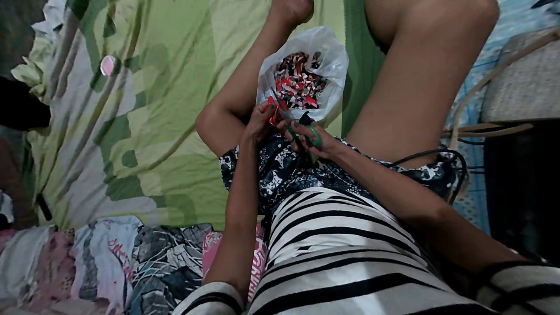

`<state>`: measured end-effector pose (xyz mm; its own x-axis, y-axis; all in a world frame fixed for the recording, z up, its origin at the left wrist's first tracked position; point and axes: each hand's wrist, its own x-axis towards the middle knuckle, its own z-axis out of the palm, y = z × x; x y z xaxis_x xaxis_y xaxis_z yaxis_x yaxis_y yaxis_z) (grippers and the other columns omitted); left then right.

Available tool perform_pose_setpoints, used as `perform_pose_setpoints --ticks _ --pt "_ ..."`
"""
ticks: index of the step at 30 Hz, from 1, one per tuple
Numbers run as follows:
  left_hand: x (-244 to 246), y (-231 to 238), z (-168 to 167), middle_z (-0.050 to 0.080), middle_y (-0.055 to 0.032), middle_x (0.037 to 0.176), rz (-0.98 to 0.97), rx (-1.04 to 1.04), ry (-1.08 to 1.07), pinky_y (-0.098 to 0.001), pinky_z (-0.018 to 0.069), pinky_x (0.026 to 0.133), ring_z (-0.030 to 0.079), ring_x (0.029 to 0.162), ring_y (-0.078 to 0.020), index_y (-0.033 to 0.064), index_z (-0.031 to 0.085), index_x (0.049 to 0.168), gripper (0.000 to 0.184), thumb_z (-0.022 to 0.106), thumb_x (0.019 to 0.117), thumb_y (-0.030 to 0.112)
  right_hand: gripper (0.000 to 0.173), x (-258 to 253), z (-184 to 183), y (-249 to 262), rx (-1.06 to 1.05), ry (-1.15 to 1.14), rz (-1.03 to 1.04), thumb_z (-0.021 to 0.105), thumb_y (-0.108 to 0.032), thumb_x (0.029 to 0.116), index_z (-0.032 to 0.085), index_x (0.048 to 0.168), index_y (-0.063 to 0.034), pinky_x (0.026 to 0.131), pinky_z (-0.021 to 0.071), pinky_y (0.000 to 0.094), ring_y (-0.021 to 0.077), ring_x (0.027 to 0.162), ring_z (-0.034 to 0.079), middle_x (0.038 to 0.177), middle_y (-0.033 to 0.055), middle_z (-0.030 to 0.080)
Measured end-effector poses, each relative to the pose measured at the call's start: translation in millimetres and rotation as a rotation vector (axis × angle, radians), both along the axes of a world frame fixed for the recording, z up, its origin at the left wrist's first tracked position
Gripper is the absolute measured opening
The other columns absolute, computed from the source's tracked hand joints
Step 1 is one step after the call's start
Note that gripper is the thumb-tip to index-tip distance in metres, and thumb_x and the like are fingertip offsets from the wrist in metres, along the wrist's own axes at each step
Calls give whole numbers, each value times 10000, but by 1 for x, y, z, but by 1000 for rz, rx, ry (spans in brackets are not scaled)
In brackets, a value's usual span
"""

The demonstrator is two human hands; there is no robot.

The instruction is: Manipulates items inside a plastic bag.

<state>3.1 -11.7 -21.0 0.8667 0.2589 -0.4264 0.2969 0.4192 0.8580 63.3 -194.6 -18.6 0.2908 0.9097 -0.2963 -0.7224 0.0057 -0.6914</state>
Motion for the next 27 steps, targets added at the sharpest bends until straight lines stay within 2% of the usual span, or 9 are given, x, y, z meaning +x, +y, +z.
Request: perform_pose_setpoints --ticks 4,7,10,14,16,18,19,22,27 --pt "-1 1 -2 687 90 724 2 11 -9 -215 577 644 652 644 -10 166 600 891 282 394 1041 45 176 -4 2 2 -7 -7 -20 603 -229 977 632 1082 -90 556 540 175 15 577 597 724 -94 625" --pt "-1 2 -7 694 91 747 35 43 -33 -234 585 672 662 672 -14 163 615 903 265 418 1031 40 56 -3 7 4 -88 -71 -19 607 -123 966 634 987 -78 507 508 160 -4 522 555 698 -83 616" --pt "0 3 -12 691 90 736 51 61 -54 -230 583 659 656 658 -11 157 624 883 251 449 1021 42 49 -6 13 4 -139 -79 -44 624 -61 954 640 1000 -55 497 501 154 -11 509 545 694 -76 624" --pt "2 3 -8 672 109 706 13 138 -27 -201 559 631 633 630 13 160 624 844 274 459 1005 11 99 -12 10 4 -112 -46 -61 590 -70 977 624 1066 -44 502 506 151 -7 513 546 707 -76 610" --pt "1 4 -8 671 115 701 -42 139 -33 -191 557 625 627 621 23 165 628 837 278 470 1001 7 127 -13 6 4 -86 -24 -77 570 -138 994 627 1074 -57 508 511 160 -1 524 558 694 -83 610" --pt "0 3 -9 658 126 665 -133 162 -35 -179 528 586 592 580 37 166 649 805 275 505 968 -2 231 -10 2 4 -68 24 -66 473 -262 1058 609 1122 -86 555 523 172 10 575 574 721 -90 602" --pt "-1 2 -7 645 127 655 -162 183 -16 -179 523 579 581 572 37 157 641 808 263 508 966 -7 238 -8 1 5 -70 44 -65 463 -284 1063 605 1111 -99 562 533 171 11 583 582 728 -89 606" --pt "-2 0 -4 652 126 660 -141 191 -5 -177 530 586 591 579 39 163 639 796 273 504 957 -12 137 -6 3 6 -88 67 -85 530 -193 1039 617 1043 -87 550 544 181 28 571 596 726 -62 621" --pt "-3 2 -8 669 116 686 -68 161 -63 -187 543 599 611 600 27 174 644 823 259 496 976 27 35 -5 5 9 -96 -4 -72 603 -94 982 634 989 -80 520 511 155 -3 534 557 721 -74 627"
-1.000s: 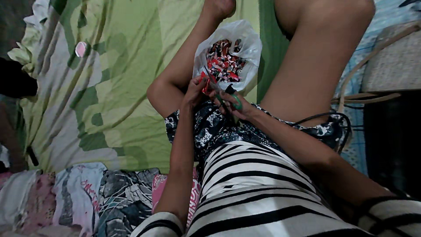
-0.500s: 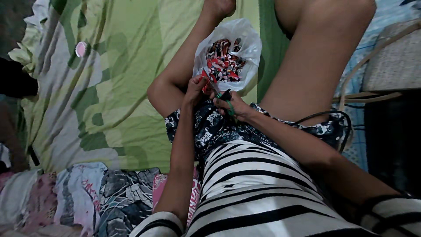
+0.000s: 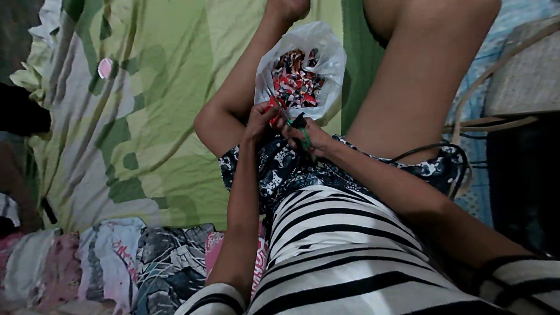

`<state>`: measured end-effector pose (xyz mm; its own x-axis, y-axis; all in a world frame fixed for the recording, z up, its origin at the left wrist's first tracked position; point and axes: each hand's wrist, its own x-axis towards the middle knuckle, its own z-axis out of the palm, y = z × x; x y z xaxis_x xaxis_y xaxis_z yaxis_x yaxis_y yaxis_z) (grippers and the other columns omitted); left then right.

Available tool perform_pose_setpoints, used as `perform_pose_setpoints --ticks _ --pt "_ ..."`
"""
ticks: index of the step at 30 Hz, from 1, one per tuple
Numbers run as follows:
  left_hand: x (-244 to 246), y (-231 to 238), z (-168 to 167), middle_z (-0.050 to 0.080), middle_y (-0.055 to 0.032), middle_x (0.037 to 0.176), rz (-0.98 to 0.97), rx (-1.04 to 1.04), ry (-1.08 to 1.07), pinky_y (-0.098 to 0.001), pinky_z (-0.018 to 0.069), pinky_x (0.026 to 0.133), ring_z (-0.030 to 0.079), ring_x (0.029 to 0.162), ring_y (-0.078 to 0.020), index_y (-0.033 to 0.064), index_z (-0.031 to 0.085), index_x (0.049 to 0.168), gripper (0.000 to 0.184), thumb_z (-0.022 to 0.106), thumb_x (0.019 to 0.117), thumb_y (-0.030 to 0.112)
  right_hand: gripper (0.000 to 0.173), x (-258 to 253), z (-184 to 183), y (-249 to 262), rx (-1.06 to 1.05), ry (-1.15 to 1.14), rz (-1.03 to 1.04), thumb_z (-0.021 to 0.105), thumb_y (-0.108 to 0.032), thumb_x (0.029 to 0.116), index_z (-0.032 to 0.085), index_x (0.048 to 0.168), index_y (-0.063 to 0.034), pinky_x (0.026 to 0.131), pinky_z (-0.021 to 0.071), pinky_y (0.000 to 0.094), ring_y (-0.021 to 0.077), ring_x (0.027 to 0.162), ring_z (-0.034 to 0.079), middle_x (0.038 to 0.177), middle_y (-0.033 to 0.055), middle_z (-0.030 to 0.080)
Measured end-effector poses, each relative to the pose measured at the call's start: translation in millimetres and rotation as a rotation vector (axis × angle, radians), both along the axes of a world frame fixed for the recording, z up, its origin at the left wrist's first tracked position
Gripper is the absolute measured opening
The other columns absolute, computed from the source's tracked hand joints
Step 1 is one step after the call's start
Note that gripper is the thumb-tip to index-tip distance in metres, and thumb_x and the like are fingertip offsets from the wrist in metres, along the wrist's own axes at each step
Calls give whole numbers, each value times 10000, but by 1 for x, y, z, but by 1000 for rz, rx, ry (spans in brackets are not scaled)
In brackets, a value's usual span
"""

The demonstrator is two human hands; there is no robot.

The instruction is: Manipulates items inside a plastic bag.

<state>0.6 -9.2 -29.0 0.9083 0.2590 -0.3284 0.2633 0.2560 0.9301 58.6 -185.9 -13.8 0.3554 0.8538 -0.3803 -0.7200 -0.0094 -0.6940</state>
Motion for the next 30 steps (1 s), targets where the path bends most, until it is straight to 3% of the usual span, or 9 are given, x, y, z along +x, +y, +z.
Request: perform_pose_setpoints --ticks 4,6,9,13,18,20,23,27,30 --pt "2 -1 -1 646 104 670 38 5 20 -188 525 565 586 565 10 146 633 864 236 480 991 18 79 2 8 1 -61 -6 -15 599 -15 977 622 1047 -45 517 500 145 -11 539 547 749 -62 624" --pt "3 -1 -1 659 94 701 75 14 17 -205 547 600 607 596 -2 131 646 906 199 498 999 34 105 4 8 1 -60 -33 -30 629 -27 956 622 1060 -42 513 508 152 -7 536 555 736 -62 623" --pt "3 -1 -1 720 62 898 108 82 -48 -241 586 732 675 781 -26 83 654 1053 131 555 984 32 218 5 5 0 -108 -225 -77 719 -47 903 644 1105 -17 557 552 195 26 582 606 757 -29 652" --pt "3 4 -4 710 9 1140 79 150 -128 -293 561 905 669 1021 -66 20 578 1231 283 551 950 2 422 12 -2 -5 -274 -526 -89 799 -156 871 655 1242 -17 707 608 348 139 744 692 916 87 718" --pt "5 5 -6 660 -32 1264 53 106 -155 -314 543 966 644 1121 -102 -1 505 1338 410 557 931 -6 460 14 3 -13 -197 -646 -212 828 -304 825 678 1164 -30 584 561 243 37 609 607 785 -3 657" --pt "6 6 -7 612 -65 1338 37 100 -162 -319 533 990 621 1165 -119 -22 445 1414 512 571 917 -17 349 12 5 -14 -181 -530 -175 732 -246 913 659 1170 -21 560 528 221 28 586 577 776 -17 644" --pt "7 7 -5 476 -113 1512 15 116 -174 -342 493 1053 564 1279 -161 -23 258 1535 741 626 892 -18 261 12 7 -14 -242 -302 -86 649 -236 997 651 1149 -23 557 540 217 44 578 592 834 4 662" --pt "6 8 1 441 -74 1571 31 45 -213 -327 517 1024 590 1269 -145 35 49 1592 900 624 902 -25 302 10 0 -12 -258 -289 24 696 -260 969 663 1159 -27 608 568 252 71 638 629 883 30 684" --pt "8 11 6 397 -76 1597 31 28 -211 -305 497 1042 555 1308 -128 36 15 1603 905 596 913 -46 357 9 -1 -12 -282 -356 80 739 -261 944 668 1198 -20 668 587 286 87 684 654 909 54 698"
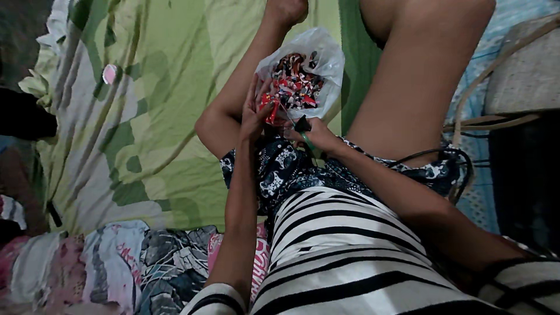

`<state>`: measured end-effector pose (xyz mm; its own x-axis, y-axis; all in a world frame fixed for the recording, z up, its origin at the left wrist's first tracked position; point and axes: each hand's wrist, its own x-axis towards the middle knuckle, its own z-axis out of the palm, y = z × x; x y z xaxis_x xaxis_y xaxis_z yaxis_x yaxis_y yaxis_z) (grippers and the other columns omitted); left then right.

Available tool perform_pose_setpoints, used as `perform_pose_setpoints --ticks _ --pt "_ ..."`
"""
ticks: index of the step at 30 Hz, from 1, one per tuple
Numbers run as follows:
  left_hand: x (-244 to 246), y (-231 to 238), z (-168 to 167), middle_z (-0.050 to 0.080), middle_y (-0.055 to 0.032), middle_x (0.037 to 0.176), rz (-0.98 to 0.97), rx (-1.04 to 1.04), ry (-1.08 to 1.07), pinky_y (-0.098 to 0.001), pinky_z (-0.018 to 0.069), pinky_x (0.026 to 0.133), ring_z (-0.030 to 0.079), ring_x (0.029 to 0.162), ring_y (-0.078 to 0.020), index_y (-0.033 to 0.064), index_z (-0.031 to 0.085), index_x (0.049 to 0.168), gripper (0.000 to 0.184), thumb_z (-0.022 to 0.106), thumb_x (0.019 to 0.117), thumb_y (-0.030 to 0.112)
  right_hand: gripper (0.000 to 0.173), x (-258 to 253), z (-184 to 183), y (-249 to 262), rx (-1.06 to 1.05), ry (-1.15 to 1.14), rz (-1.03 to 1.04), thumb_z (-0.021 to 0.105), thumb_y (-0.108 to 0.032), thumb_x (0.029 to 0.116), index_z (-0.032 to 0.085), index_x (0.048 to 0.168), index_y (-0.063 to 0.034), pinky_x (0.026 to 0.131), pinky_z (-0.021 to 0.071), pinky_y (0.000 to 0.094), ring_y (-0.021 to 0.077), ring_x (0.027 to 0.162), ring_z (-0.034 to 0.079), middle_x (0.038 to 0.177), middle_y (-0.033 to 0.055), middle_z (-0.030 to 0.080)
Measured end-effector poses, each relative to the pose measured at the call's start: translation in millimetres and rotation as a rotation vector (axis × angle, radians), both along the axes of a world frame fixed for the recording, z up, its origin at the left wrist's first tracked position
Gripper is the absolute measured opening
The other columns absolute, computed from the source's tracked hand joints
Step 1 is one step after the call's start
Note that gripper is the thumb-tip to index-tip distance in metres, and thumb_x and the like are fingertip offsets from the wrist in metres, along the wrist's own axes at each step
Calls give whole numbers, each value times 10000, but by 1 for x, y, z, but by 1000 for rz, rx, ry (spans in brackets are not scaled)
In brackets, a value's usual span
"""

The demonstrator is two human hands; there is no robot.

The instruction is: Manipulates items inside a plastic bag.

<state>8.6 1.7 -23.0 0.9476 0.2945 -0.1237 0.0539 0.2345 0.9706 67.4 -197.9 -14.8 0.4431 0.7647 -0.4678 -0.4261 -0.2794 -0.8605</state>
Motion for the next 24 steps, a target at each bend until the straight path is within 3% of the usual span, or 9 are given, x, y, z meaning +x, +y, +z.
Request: perform_pose_setpoints --ticks 4,10,15,17,24 --pt "4 7 5 431 -39 1585 -69 -9 -2 -289 470 1083 535 1340 -104 16 95 1594 852 600 911 -49 365 2 -3 -3 59 -49 16 754 -282 922 690 1183 -36 620 582 257 55 637 644 853 16 705" --pt "5 22 14 335 -121 1630 -168 246 39 -293 401 1145 428 1431 -143 -8 192 1599 796 601 917 -34 354 5 2 -3 48 -67 55 754 -282 921 695 1180 -48 617 580 269 55 621 633 844 14 702" --pt "1 26 16 299 -109 1647 -214 259 83 -282 430 1110 443 1409 -129 19 164 1614 852 603 889 -55 314 6 5 -4 68 -56 97 757 -242 919 700 1156 -44 643 573 256 49 658 635 865 17 700" --pt "0 30 16 348 -102 1616 -263 258 98 -300 439 1105 464 1384 -142 36 151 1620 886 637 881 -22 295 5 6 -4 89 -10 93 744 -216 935 690 1154 -25 646 584 245 55 665 646 888 25 700" --pt "-1 30 17 302 -75 1655 -299 228 110 -305 437 1114 426 1434 -144 82 98 1636 962 660 861 -11 298 5 1 -4 118 -8 112 752 -217 925 687 1142 -23 630 586 248 44 641 635 853 11 689"
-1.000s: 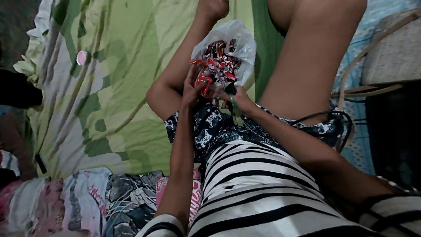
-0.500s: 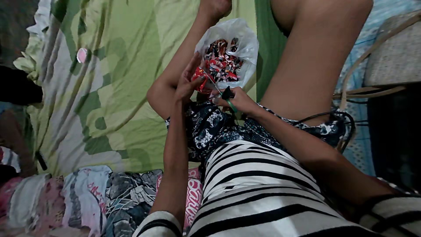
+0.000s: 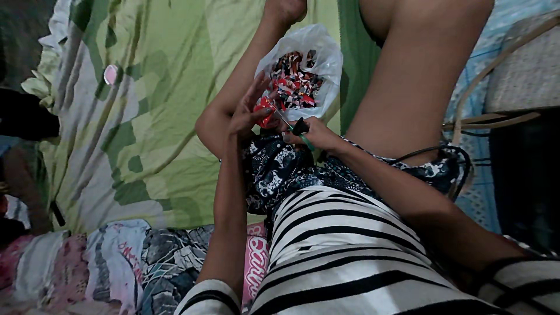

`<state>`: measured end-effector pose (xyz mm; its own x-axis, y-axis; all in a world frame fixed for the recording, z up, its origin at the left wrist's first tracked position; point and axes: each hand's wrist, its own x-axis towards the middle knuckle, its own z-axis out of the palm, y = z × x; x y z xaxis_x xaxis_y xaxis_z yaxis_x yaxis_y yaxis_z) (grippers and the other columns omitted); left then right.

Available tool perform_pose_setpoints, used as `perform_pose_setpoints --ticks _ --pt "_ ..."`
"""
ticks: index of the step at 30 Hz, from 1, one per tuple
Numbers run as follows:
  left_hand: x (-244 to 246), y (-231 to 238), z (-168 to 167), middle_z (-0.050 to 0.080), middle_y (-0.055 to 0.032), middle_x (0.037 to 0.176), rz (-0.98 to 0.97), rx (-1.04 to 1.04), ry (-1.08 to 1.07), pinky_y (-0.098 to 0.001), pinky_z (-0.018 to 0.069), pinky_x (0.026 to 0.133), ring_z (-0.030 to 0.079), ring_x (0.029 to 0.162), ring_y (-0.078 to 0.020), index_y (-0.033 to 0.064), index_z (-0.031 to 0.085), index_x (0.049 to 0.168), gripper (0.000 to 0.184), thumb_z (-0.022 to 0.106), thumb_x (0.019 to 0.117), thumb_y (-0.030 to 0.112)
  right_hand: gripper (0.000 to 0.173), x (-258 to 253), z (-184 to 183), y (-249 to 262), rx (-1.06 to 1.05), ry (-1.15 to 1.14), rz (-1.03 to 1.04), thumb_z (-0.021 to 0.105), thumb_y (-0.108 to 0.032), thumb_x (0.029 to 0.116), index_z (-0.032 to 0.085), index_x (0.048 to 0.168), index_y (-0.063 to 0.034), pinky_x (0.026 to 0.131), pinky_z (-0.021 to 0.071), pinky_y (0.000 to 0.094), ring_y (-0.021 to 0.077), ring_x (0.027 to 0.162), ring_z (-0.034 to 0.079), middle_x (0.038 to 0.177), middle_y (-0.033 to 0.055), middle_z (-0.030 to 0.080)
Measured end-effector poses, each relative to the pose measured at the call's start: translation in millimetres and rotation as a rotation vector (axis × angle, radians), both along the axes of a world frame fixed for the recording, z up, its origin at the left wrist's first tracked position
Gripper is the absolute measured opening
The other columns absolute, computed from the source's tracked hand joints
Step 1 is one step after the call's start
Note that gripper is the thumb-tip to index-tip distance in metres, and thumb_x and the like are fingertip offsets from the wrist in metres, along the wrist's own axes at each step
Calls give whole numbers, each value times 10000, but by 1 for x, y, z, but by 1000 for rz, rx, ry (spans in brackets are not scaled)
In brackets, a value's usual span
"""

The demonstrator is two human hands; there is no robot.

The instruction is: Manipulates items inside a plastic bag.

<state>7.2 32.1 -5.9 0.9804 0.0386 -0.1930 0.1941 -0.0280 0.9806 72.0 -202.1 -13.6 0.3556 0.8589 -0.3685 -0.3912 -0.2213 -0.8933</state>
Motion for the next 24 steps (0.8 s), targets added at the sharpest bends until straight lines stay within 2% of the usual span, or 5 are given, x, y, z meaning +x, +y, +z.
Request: perform_pose_setpoints --ticks 8,12,15,18,24 --pt "1 1 5 369 -87 1617 27 -47 29 -315 463 1081 465 1399 -167 77 133 1629 964 653 825 -34 259 -1 -6 0 67 11 49 750 -170 912 677 1107 -16 587 572 223 30 607 625 812 -6 682" --pt "-1 -3 2 622 1 1376 76 -169 58 -258 560 900 661 1101 -78 66 223 1568 693 542 956 8 206 -4 -3 1 206 205 -2 681 -163 932 649 1103 -54 559 554 180 -2 581 606 772 -73 664" --pt "-2 -12 1 686 87 974 143 -153 139 -232 569 802 658 854 -13 84 537 1250 219 464 1043 81 218 -3 0 1 244 338 -27 656 -218 942 618 1117 -93 572 551 172 -2 593 601 784 -91 650" --pt "-3 -23 4 673 109 787 230 -131 124 -212 557 720 638 730 10 138 626 944 248 411 1059 96 155 -3 0 1 246 317 -62 636 -167 952 629 1090 -95 570 549 172 -3 586 594 774 -95 641" --pt "-7 -26 -7 626 97 690 384 -179 103 -192 518 583 569 589 7 139 642 879 233 462 1026 126 273 -14 -7 6 137 24 -134 783 -191 861 676 1064 -44 567 577 216 20 606 629 784 -41 666"
